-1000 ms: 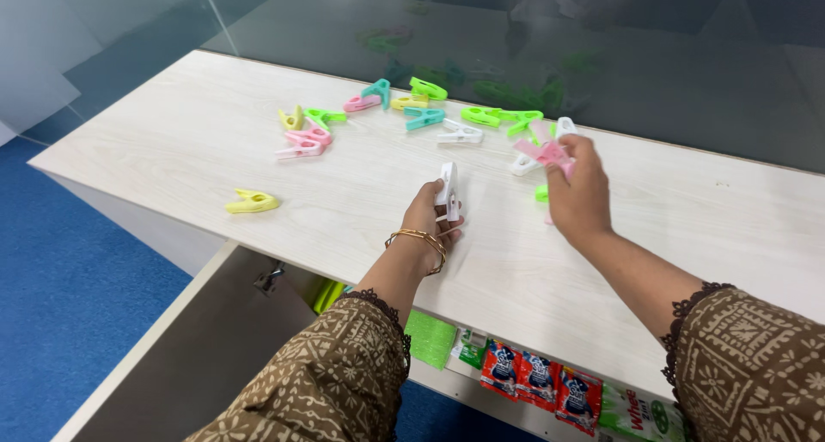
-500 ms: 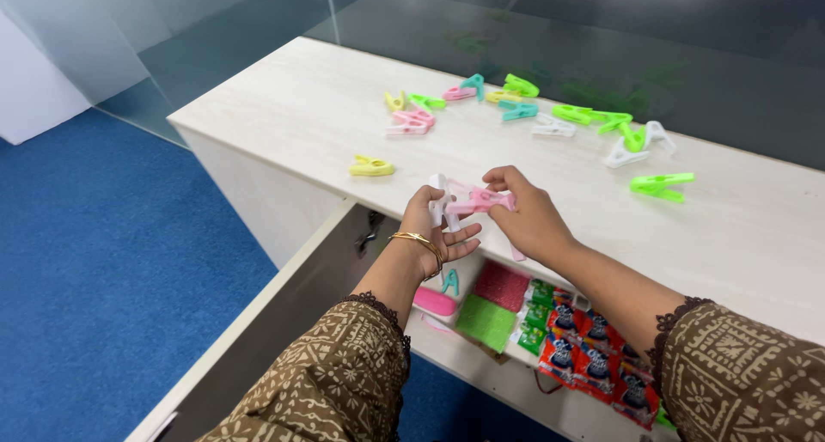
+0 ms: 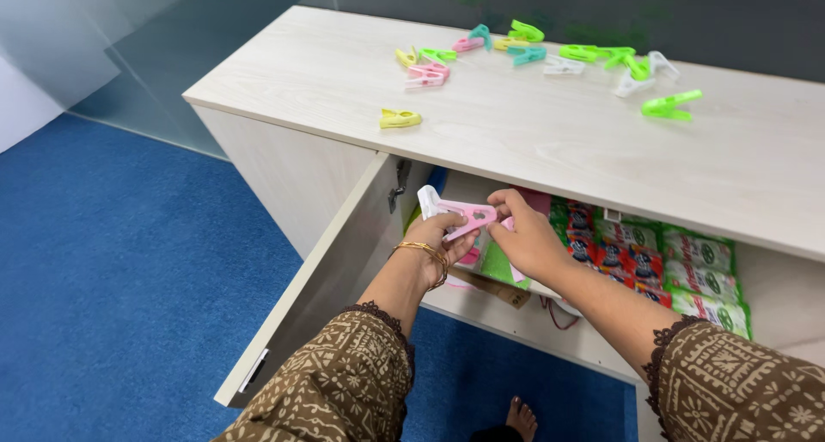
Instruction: The person opens a white cabinet and organizes colorful plastic clothespins by picking them up from the cabinet top and placing them inside the cabinet. The person then closes the cabinet doors.
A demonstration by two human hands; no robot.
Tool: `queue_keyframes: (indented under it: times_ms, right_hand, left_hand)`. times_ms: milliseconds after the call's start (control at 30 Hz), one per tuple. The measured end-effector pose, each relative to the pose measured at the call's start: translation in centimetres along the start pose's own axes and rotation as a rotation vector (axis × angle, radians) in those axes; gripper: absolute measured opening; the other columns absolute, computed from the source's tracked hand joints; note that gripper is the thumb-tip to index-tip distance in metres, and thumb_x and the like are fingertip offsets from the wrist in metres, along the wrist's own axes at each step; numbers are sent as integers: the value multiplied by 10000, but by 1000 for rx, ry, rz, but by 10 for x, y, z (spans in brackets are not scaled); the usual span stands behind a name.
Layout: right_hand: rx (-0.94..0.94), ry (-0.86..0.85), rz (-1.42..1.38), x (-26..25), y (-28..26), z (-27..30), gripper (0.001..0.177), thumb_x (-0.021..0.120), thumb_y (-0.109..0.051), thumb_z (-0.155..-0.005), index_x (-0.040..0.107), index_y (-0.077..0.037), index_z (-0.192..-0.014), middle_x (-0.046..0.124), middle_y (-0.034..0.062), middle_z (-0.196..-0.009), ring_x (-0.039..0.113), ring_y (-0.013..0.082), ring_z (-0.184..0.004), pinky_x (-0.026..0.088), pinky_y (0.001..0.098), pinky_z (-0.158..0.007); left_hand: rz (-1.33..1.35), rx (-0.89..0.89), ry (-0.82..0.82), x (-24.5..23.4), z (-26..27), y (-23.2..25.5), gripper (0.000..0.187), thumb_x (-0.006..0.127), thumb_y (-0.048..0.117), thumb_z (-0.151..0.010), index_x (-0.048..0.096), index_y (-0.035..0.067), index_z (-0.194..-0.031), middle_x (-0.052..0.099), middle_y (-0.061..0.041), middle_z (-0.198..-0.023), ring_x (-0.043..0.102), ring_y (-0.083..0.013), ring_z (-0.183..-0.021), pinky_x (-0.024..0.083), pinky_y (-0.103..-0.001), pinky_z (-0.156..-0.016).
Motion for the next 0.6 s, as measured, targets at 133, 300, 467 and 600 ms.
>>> queue_keyframes:
  times_ms: [133,300,467,600]
  right_hand:
    - [222,-86,-134,6,30,5,313,596,-233,-960,659,-61,-1214,769,92,-1004,673,175,-837,518,318,-727]
    - [527,-113,-397,2,40,22,313,541,-281,-977,617,-81,-1204,716,68,-936,550,153,-588,461,298,-501]
    - [568,-65,-439,-14,41,47,309,581,-291,-981,643,-65,-1183,665,52,-903,561,118,-622,476,271,-516]
    - [694,-76,-418,-22,46,59,340,618,-306,-955,642,-43,-1170,667,35,-936,552,112,-621,455,278,-502]
  left_hand:
    - [-3,15,-31,6,-1,-15,338,693,-3,-840,574,13,-1157,697,-147,-979,728,-242,-814,647,-308,-674]
    - [-248,11,-25,14,4,-40,473,756,26,-796,574,172,-1209,678,-69,-994,686,-179,-805,558,-309,-629]
    - [-345,-58,-202,20,20,-56,463,756,117,-790,593,169,-1219,682,-33,-1010,676,-136,-849,587,-303,-743]
    - [-281,-160,-243,16,32,-57,409,765,241,-864,593,100,-1207,696,-30,-1061,717,-162,-925,603,-302,-830]
Point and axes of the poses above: each hand's wrist, its own z-axis away from the middle knuckle, its own x-axis out of the palm, y = z × x, the point moved 2 cm from there along -z, towards the middle knuckle
